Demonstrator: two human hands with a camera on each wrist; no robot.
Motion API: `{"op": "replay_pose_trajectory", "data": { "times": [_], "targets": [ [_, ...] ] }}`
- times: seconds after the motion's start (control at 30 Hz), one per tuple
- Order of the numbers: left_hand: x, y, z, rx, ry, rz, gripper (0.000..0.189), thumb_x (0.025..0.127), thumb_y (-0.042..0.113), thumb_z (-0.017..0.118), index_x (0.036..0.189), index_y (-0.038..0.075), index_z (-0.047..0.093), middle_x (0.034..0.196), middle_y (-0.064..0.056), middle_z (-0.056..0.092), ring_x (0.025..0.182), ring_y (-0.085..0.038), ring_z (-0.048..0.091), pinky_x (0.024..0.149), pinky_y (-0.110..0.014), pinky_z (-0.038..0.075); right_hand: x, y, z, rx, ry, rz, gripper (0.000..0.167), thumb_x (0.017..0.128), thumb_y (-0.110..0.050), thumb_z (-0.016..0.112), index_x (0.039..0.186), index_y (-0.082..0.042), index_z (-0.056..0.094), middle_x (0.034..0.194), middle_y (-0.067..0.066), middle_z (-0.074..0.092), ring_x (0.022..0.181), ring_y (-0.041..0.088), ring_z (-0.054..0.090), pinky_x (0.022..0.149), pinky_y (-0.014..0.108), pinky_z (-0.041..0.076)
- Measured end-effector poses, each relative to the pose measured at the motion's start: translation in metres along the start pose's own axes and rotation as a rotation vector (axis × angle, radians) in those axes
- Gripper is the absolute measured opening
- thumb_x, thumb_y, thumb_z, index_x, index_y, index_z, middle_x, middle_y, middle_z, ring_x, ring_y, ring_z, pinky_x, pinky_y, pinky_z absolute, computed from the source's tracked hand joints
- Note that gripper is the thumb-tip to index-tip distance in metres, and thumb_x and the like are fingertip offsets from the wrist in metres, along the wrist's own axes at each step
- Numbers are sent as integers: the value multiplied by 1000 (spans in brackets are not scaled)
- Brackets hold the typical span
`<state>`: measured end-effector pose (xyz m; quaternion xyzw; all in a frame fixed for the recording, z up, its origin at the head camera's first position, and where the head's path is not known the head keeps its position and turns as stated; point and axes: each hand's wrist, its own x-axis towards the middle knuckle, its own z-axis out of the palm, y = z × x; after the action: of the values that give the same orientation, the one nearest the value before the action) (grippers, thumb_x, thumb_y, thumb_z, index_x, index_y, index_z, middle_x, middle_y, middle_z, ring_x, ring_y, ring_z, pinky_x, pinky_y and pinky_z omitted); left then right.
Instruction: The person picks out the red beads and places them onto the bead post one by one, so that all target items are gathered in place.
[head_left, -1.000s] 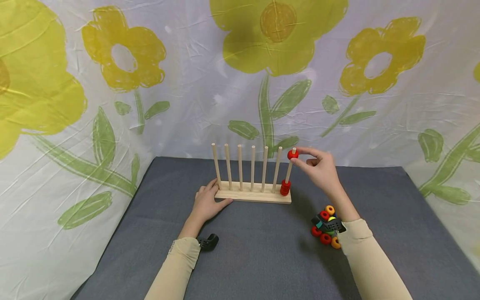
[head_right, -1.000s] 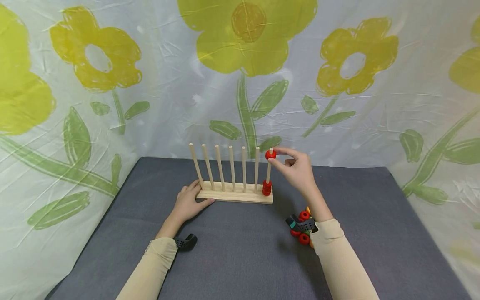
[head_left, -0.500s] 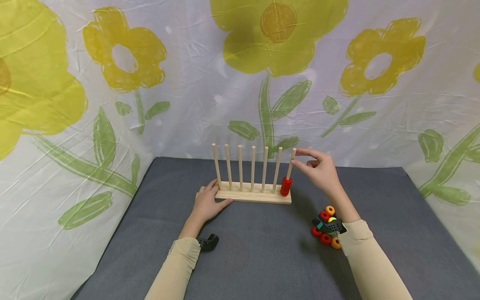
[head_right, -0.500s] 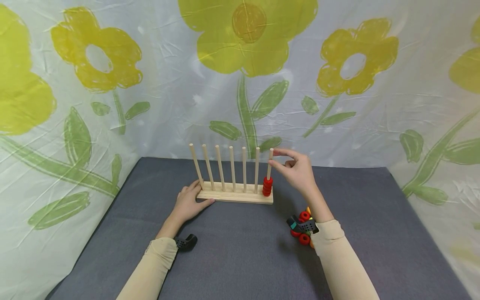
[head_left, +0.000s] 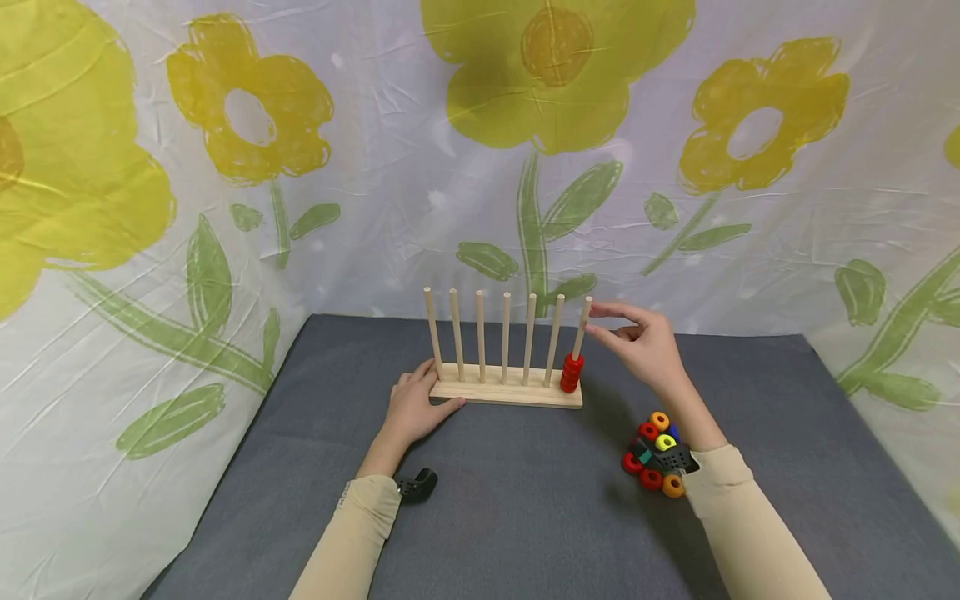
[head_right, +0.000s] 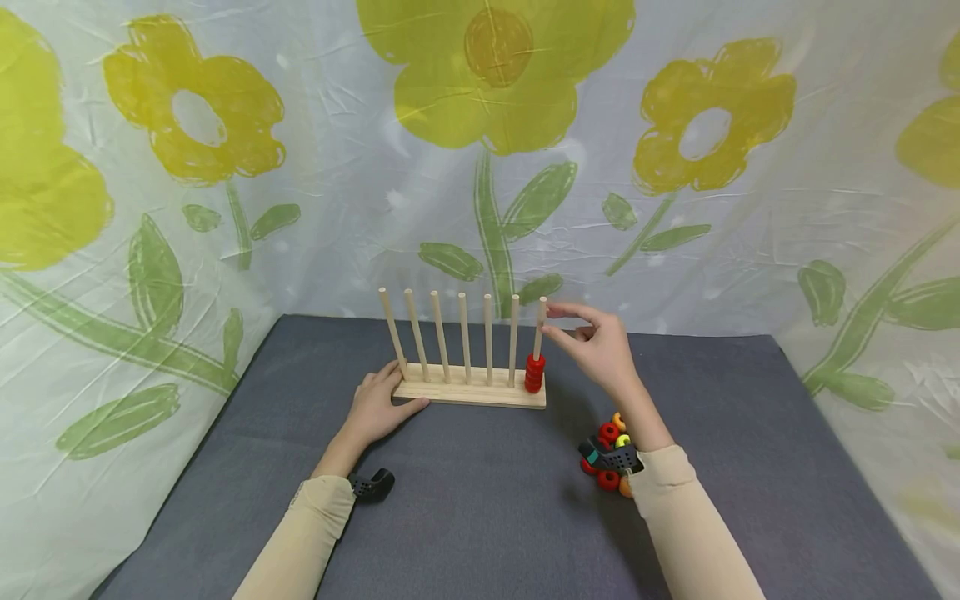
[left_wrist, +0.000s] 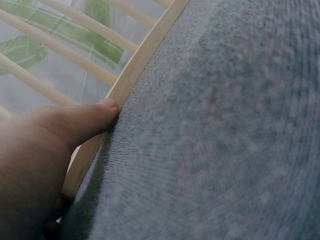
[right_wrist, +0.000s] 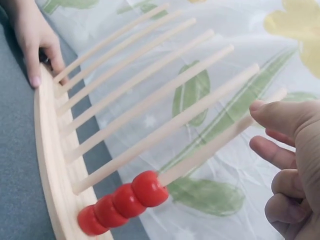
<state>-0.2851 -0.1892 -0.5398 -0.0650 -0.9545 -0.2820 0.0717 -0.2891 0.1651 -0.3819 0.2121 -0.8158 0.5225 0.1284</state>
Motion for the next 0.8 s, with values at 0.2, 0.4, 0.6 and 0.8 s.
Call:
{"op": "replay_pose_trajectory", "data": {
  "times": [0.2, 0.4, 0.6, 0.8],
  "targets": [
    [0, 0, 1, -1, 5, 5, 82, 89, 52, 75, 149, 3, 51, 159, -17, 36, 126, -40, 43, 96, -55, 34, -7, 5, -1, -32, -16, 12, 32, 95, -8, 75, 124, 3, 71, 108, 19, 72, 38, 1, 23, 40, 28, 25],
    [0, 0, 0, -2, -1, -2, 81, 89, 53, 75, 150, 4, 51, 159, -16, 36, 126, -39, 43, 97, -54, 34, -13, 10, -4, -60, -5, 24, 31, 94, -9, 75, 124, -1, 72, 110, 16, 72, 38, 2, 24, 40, 29, 26],
    [0, 1, -1, 2, -2, 1, 82, 90, 53, 74, 150, 4, 50, 159, -17, 36, 125, -40, 43, 97, -55, 34, -20, 13, -11, -87, 4, 34, 32, 94, -10, 75, 126, -2, 71, 110, 17, 72, 38, 4, 26, 40, 29, 26],
    [0, 1, 0, 2, -6, -1, 82, 90, 53, 74, 150, 4, 50, 159, -16, 36, 126, -40, 43, 98, -56, 34, -27, 15, -18, -102, 20, 29, 32, 94, -8, 75, 125, -4, 72, 107, 15, 73, 39, 3, 25, 41, 30, 25]
  ]
}}
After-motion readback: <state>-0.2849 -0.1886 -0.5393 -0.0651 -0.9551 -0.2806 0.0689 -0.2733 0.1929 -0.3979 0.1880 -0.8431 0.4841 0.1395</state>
